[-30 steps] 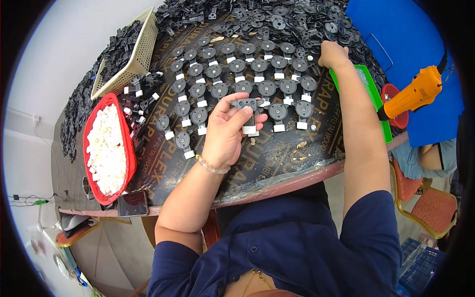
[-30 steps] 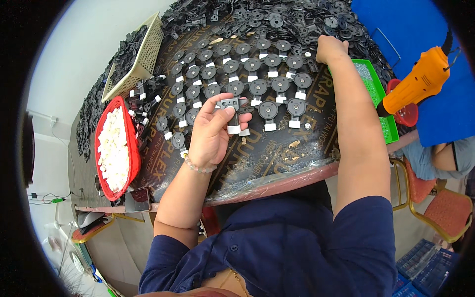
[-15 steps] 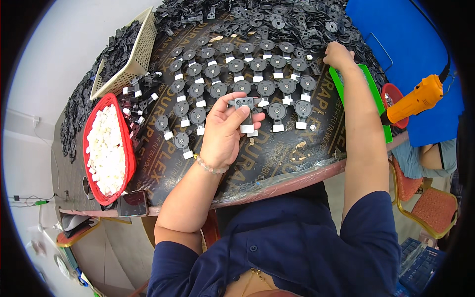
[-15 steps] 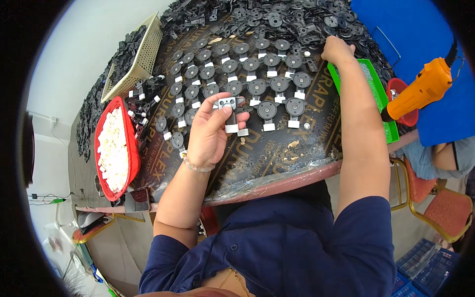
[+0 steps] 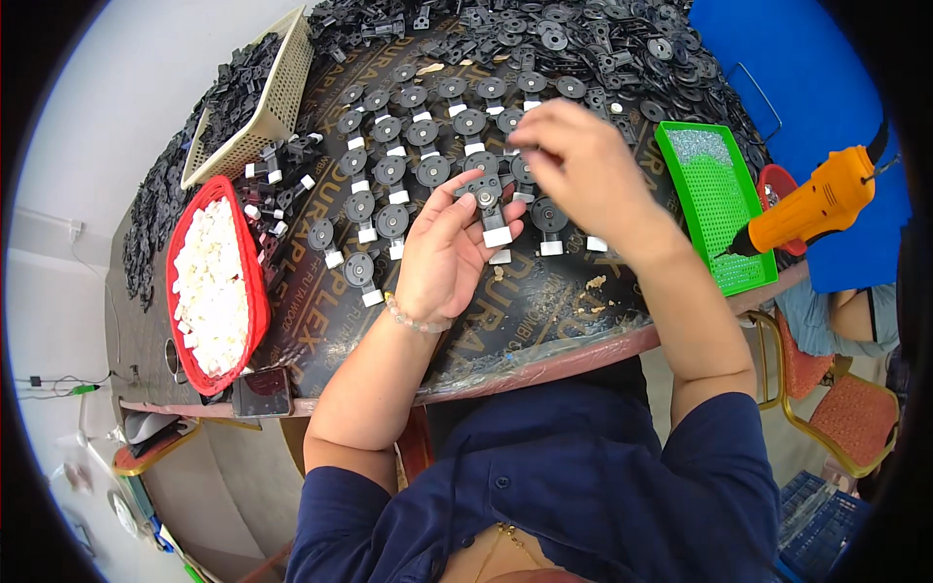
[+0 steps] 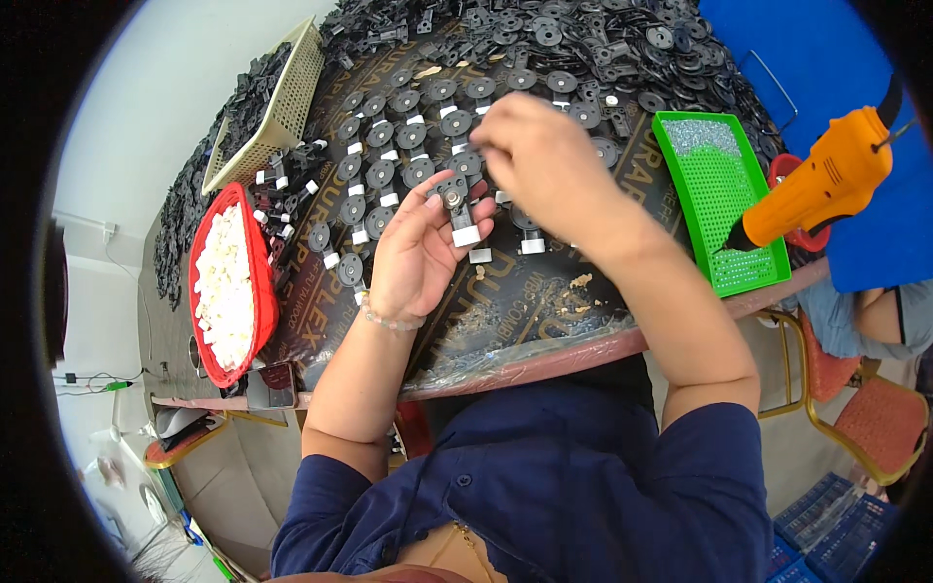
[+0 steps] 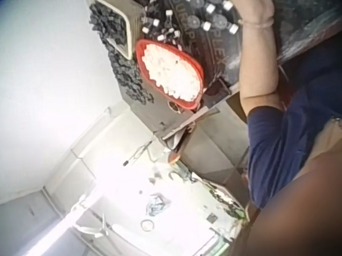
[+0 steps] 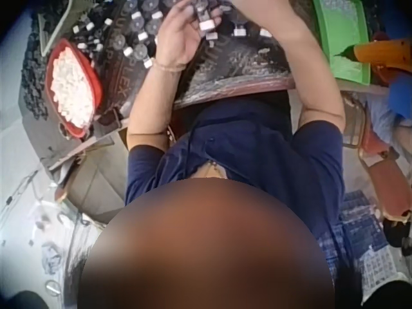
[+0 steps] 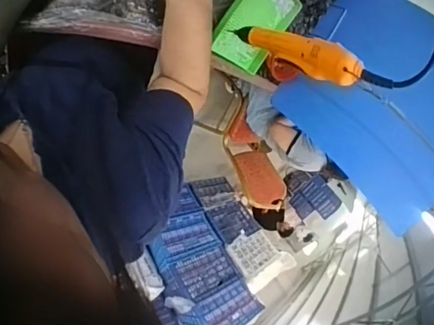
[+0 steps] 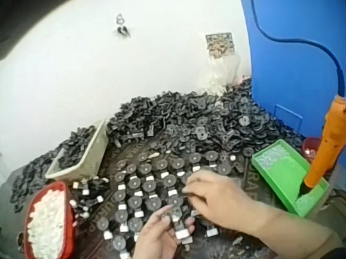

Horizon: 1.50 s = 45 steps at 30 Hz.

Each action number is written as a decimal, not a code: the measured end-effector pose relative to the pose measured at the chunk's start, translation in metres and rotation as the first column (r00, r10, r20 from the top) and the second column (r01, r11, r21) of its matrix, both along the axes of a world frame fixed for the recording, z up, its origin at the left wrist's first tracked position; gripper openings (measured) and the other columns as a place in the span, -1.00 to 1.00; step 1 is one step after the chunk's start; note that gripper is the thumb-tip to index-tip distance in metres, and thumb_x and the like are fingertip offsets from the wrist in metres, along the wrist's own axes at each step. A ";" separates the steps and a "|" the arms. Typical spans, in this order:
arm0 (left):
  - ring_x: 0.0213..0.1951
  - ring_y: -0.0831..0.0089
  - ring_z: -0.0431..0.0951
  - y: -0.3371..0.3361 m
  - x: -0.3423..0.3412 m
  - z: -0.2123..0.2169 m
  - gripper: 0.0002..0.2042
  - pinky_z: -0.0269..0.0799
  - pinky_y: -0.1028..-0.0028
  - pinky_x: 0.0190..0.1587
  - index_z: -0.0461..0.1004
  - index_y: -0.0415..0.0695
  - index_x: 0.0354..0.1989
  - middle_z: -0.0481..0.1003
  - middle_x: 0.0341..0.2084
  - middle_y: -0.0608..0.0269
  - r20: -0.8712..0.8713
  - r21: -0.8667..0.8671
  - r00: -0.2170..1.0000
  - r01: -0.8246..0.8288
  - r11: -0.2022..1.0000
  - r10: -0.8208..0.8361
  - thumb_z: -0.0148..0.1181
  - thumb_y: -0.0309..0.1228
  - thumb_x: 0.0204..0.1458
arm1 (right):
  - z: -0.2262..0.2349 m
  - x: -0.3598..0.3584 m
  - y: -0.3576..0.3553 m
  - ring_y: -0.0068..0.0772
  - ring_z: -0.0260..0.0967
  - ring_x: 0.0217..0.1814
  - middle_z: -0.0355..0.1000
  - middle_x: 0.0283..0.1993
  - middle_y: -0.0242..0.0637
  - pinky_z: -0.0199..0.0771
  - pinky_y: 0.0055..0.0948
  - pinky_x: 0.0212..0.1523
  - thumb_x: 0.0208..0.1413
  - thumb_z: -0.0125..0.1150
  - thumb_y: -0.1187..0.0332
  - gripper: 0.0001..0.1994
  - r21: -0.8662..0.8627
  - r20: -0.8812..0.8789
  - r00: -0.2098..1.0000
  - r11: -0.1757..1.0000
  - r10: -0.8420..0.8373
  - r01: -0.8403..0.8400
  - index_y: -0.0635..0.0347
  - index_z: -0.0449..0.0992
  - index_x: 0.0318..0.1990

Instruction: Manually assemble small circular components onto plastic bases and secure them using an electric screwdriver.

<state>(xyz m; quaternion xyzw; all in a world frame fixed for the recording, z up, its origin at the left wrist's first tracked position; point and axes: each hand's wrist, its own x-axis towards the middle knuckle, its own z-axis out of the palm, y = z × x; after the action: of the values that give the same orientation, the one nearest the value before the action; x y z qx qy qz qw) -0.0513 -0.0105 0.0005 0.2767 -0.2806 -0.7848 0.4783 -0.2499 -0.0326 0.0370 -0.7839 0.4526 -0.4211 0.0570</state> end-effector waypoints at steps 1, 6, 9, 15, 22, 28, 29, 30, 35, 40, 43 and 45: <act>0.00 0.14 0.60 0.000 0.000 -0.001 -0.68 0.60 0.20 0.04 0.25 -0.21 0.24 0.49 0.03 -0.08 0.002 0.002 1.000 0.001 1.000 -0.001 -0.09 -0.44 0.36 | -0.008 0.006 0.006 -0.13 0.56 -0.05 0.54 -0.05 -0.15 0.56 -0.32 -0.05 0.03 0.24 0.56 -0.79 0.029 0.056 0.998 0.999 0.015 -0.016 0.28 0.62 -0.15; 0.01 0.16 0.60 0.000 0.000 -0.005 -0.69 0.61 0.18 0.06 0.26 -0.21 0.24 0.49 0.02 -0.08 -0.012 -0.009 1.000 -0.020 1.000 0.020 -0.08 -0.45 0.36 | -0.027 0.008 0.016 -0.05 0.52 0.08 0.46 0.21 -0.08 0.53 -0.28 0.08 0.04 0.20 0.57 -0.64 0.119 0.050 0.994 0.988 0.095 -0.100 0.37 0.55 0.04; 0.02 0.14 0.60 0.000 0.000 -0.004 -0.69 0.60 0.17 0.07 0.26 -0.20 0.23 0.49 0.02 -0.09 -0.011 0.017 1.000 -0.002 1.000 0.002 -0.07 -0.44 0.36 | -0.033 0.007 0.015 -0.02 0.49 0.14 0.43 0.25 -0.05 0.50 -0.28 0.14 0.06 0.20 0.58 -0.61 0.085 0.051 0.994 0.992 0.095 -0.099 0.36 0.52 0.10; 0.09 0.09 0.55 0.000 -0.001 -0.005 -0.69 0.55 0.13 0.14 0.25 -0.19 0.23 0.47 0.06 -0.10 -0.108 0.005 0.994 -0.006 1.000 0.007 -0.09 -0.41 0.37 | -0.037 0.002 0.014 -0.03 0.48 0.17 0.46 0.21 -0.06 0.51 -0.26 0.15 0.11 0.24 0.54 -0.63 0.060 0.095 0.995 0.998 0.026 -0.032 0.31 0.52 0.12; 0.09 0.07 0.54 -0.004 0.003 -0.012 -0.70 0.51 0.10 0.18 0.22 -0.18 0.22 0.44 0.10 -0.11 -0.187 -0.023 0.976 -0.116 0.993 0.110 -0.10 -0.40 0.38 | -0.029 0.006 0.023 -0.05 0.49 0.16 0.46 0.22 -0.06 0.50 -0.26 0.17 0.12 0.24 0.51 -0.70 0.100 0.025 0.995 0.990 0.100 -0.103 0.27 0.59 0.04; 0.06 0.13 0.55 -0.003 0.002 -0.010 -0.70 0.53 0.13 0.15 0.23 -0.17 0.22 0.45 0.07 -0.07 -0.156 0.007 0.985 -0.072 0.997 0.072 -0.06 -0.43 0.36 | -0.029 -0.012 0.014 -0.08 0.48 0.14 0.44 0.21 -0.10 0.48 -0.29 0.13 0.02 0.36 0.44 -0.54 0.194 0.081 0.977 0.959 0.196 -0.208 0.23 0.53 0.14; 0.06 0.13 0.55 -0.003 0.002 -0.010 -0.70 0.53 0.13 0.15 0.23 -0.17 0.22 0.45 0.07 -0.07 -0.156 0.007 0.985 -0.072 0.997 0.073 -0.06 -0.43 0.36 | -0.025 -0.013 0.014 -0.12 0.48 0.12 0.47 0.16 -0.13 0.45 -0.32 0.13 -0.01 0.39 0.43 -0.49 0.221 0.149 0.968 0.948 0.200 -0.230 0.21 0.51 0.17; 0.06 0.15 0.55 -0.002 0.002 -0.010 -0.69 0.54 0.15 0.14 0.24 -0.17 0.23 0.46 0.07 -0.05 -0.137 -0.006 0.989 -0.063 0.998 0.062 -0.05 -0.44 0.36 | -0.019 -0.011 0.017 -0.12 0.48 0.12 0.47 0.16 -0.13 0.45 -0.32 0.13 -0.01 0.39 0.43 -0.49 0.222 0.150 0.968 0.947 0.201 -0.231 0.21 0.51 0.17; 0.08 0.19 0.55 0.001 -0.001 -0.008 -0.68 0.56 0.22 0.11 0.24 -0.16 0.25 0.46 0.07 -0.01 -0.087 -0.006 0.996 -0.016 1.000 0.015 -0.06 -0.44 0.36 | -0.017 0.002 0.020 -0.18 0.37 0.15 0.45 0.08 -0.17 0.33 -0.30 0.22 -0.12 0.46 0.42 -0.42 0.110 0.281 0.943 0.970 0.180 -0.218 0.14 0.54 0.17; 0.08 0.19 0.56 0.006 -0.004 -0.005 -0.65 0.59 0.26 0.06 0.22 -0.18 0.30 0.47 0.07 0.00 -0.074 -0.023 0.996 0.051 0.998 -0.052 -0.12 -0.40 0.38 | -0.024 0.010 0.023 -0.16 0.35 0.17 0.44 0.08 -0.18 0.33 -0.26 0.22 -0.13 0.48 0.35 -0.42 0.156 0.247 0.952 0.962 0.182 -0.224 0.13 0.55 0.15; 0.07 0.20 0.57 0.007 -0.004 -0.004 -0.64 0.59 0.28 0.05 0.23 -0.20 0.30 0.47 0.07 0.01 -0.074 -0.029 0.996 0.044 0.999 -0.046 -0.14 -0.39 0.39 | -0.024 0.008 0.023 -0.15 0.35 0.17 0.43 0.08 -0.17 0.34 -0.26 0.21 -0.13 0.48 0.34 -0.44 0.146 0.190 0.966 0.968 0.176 -0.205 0.13 0.57 0.13; 0.08 0.20 0.56 0.007 -0.003 -0.008 -0.65 0.59 0.27 0.06 0.25 -0.20 0.29 0.47 0.07 0.01 -0.064 -0.033 0.997 0.047 0.998 -0.049 -0.14 -0.39 0.39 | -0.023 0.007 0.023 -0.16 0.35 0.16 0.43 0.09 -0.18 0.35 -0.26 0.19 -0.13 0.48 0.35 -0.46 0.192 0.177 0.964 0.954 0.197 -0.231 0.15 0.58 0.11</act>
<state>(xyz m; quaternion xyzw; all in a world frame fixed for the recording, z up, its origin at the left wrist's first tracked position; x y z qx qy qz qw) -0.0542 -0.0032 -0.0075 0.2367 -0.2840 -0.8001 0.4723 -0.2428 -0.0094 0.0137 -0.7826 0.4011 -0.4220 0.2206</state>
